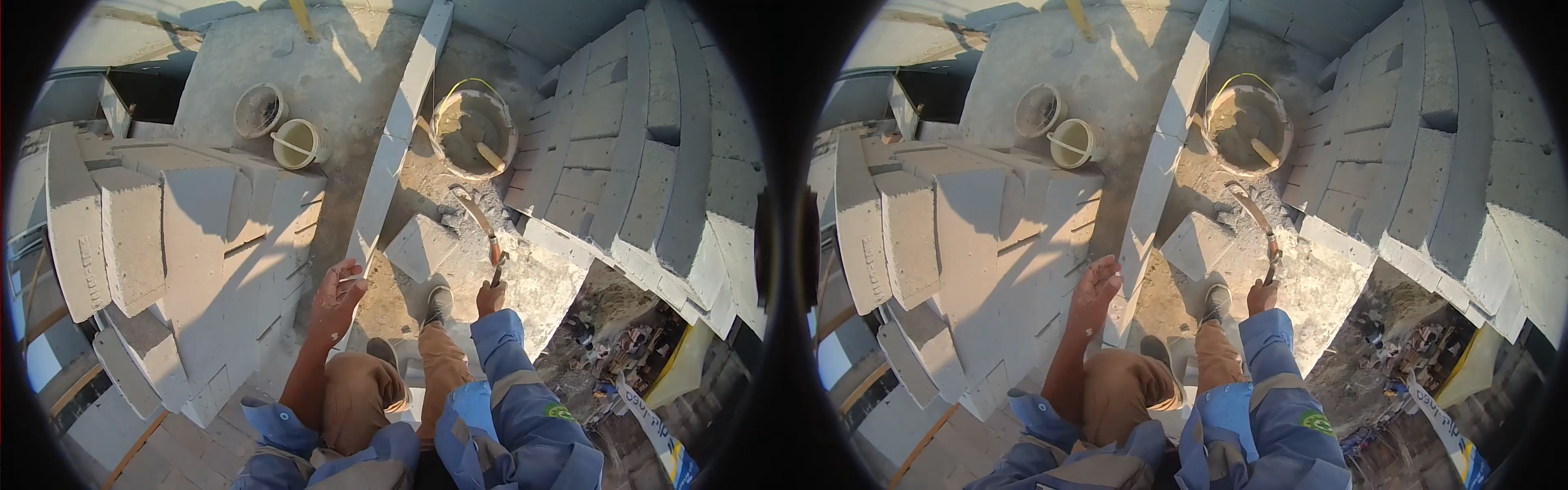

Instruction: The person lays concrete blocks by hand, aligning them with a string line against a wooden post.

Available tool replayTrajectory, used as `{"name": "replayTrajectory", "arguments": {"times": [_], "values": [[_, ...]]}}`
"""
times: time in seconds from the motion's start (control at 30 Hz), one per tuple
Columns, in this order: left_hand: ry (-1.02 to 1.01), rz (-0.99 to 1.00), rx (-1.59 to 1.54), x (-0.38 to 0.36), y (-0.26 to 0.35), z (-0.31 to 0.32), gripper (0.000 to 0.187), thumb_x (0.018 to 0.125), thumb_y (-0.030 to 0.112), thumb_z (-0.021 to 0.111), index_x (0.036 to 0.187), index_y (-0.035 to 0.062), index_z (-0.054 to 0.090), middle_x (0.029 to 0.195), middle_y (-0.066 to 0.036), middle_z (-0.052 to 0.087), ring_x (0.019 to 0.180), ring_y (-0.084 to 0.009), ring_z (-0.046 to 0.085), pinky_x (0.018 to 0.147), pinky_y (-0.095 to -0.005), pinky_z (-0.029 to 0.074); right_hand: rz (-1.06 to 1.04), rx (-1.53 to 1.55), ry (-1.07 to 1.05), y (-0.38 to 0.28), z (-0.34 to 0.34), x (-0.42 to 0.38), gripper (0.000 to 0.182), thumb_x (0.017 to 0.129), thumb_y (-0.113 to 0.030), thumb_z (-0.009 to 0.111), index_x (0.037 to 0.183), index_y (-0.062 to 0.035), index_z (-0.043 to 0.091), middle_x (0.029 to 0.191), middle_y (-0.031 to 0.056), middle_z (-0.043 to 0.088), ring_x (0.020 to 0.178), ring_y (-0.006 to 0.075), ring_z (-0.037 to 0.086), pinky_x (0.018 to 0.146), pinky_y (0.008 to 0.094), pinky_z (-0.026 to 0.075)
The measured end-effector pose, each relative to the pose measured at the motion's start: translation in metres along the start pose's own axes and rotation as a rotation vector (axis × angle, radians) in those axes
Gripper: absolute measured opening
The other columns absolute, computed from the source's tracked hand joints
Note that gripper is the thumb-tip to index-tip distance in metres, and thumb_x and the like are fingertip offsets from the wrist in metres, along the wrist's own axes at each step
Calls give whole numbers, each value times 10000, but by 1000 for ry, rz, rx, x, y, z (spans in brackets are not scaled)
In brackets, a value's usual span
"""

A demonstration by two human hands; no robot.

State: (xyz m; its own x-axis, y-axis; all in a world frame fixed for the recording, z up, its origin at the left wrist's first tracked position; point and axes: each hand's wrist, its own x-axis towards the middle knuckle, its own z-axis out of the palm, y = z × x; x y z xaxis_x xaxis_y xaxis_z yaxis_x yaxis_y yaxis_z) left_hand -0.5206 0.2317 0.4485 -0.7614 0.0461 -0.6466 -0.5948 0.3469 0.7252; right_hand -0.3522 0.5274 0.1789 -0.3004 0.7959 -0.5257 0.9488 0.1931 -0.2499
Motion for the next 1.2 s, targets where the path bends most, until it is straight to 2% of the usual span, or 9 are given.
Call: {"name": "replayTrajectory", "arguments": {"times": [0.27, 0.33, 0.47, 0.6, 0.73, 0.93, 1.0, 1.07, 1.2], "values": [[-223, 213, 264, 79, 139, -1, 586, 902, 290, 695, 1355, -23, 494, 1260, -163, 604, 1114, -233, 622, 974, -360, 493, 265, 391, -101, -87, 46, -17, 359, 842, -301, 616, 800, 55, 637, 790, 268, 662, 801, 425, 656, 745, 484, 483], [-222, 69, 155, 118, 137, 0, 514, 924, 214, 644, 1350, -25, 484, 1252, -159, 605, 1154, -240, 599, 1011, -367, 463, 420, 479, -93, -91, 81, -7, 376, 839, -311, 606, 806, 62, 639, 753, 245, 660, 768, 395, 652, 747, 463, 482], [-461, -424, -79, 293, 64, 26, 569, 917, 273, 693, 1344, -38, 482, 1230, -163, 619, 1077, -205, 632, 944, -332, 495, 747, 902, -189, -162, 109, 4, 250, 906, -196, 560, 858, 50, 564, 640, 93, 564, 450, 180, 541, 363, 321, 380], [-625, -303, 272, 352, 55, 62, 567, 923, 287, 694, 1289, -95, 489, 1109, -173, 670, 983, -215, 669, 868, -296, 512, 729, 979, -135, -227, 121, -10, 296, 957, -258, 611, 912, 23, 530, 688, 76, 572, 448, 114, 494, 370, 285, 359], [-586, -658, 165, 364, 32, 49, 488, 929, 258, 689, 1230, -95, 539, 1085, -186, 674, 967, -211, 669, 824, -307, 519, 728, 936, -112, -293, 102, -37, 275, 966, -291, 627, 864, -68, 502, 637, 3, 497, 425, 69, 434, 341, 249, 319], [-755, 30, 598, 402, -24, 78, 466, 1006, 324, 566, 1237, -81, 569, 1158, -259, 633, 940, -277, 679, 811, -328, 526, 607, 967, -234, -307, 76, -51, 276, 978, -255, 614, 782, -83, 522, 600, -22, 472, 431, 50, 401, 373, 237, 300], [-739, -210, 636, 404, -15, 105, 431, 1035, 309, 506, 1258, -55, 572, 1232, -231, 618, 994, -266, 674, 920, -323, 498, 287, 946, -124, -293, 79, -57, 275, 981, -275, 610, 799, -74, 561, 598, -29, 476, 450, 40, 392, 405, 230, 310], [-770, -553, 113, 393, -26, 126, 449, 1022, 321, 536, 1269, -51, 577, 1273, -180, 610, 1097, -209, 641, 995, -306, 456, 268, 881, -122, -285, 60, -57, 270, 978, -289, 610, 838, -59, 592, 606, -26, 497, 482, 31, 416, 427, 221, 316], [-846, -369, -21, 369, -24, 148, 333, 1004, 274, 579, 1202, 20, 667, 1339, -173, 575, 1242, -191, 541, 1050, -324, 413, 371, 428, -323, -262, 42, -44, 343, 908, -360, 651, 925, -18, 630, 721, 92, 626, 626, 146, 590, 584, 355, 434]]}}
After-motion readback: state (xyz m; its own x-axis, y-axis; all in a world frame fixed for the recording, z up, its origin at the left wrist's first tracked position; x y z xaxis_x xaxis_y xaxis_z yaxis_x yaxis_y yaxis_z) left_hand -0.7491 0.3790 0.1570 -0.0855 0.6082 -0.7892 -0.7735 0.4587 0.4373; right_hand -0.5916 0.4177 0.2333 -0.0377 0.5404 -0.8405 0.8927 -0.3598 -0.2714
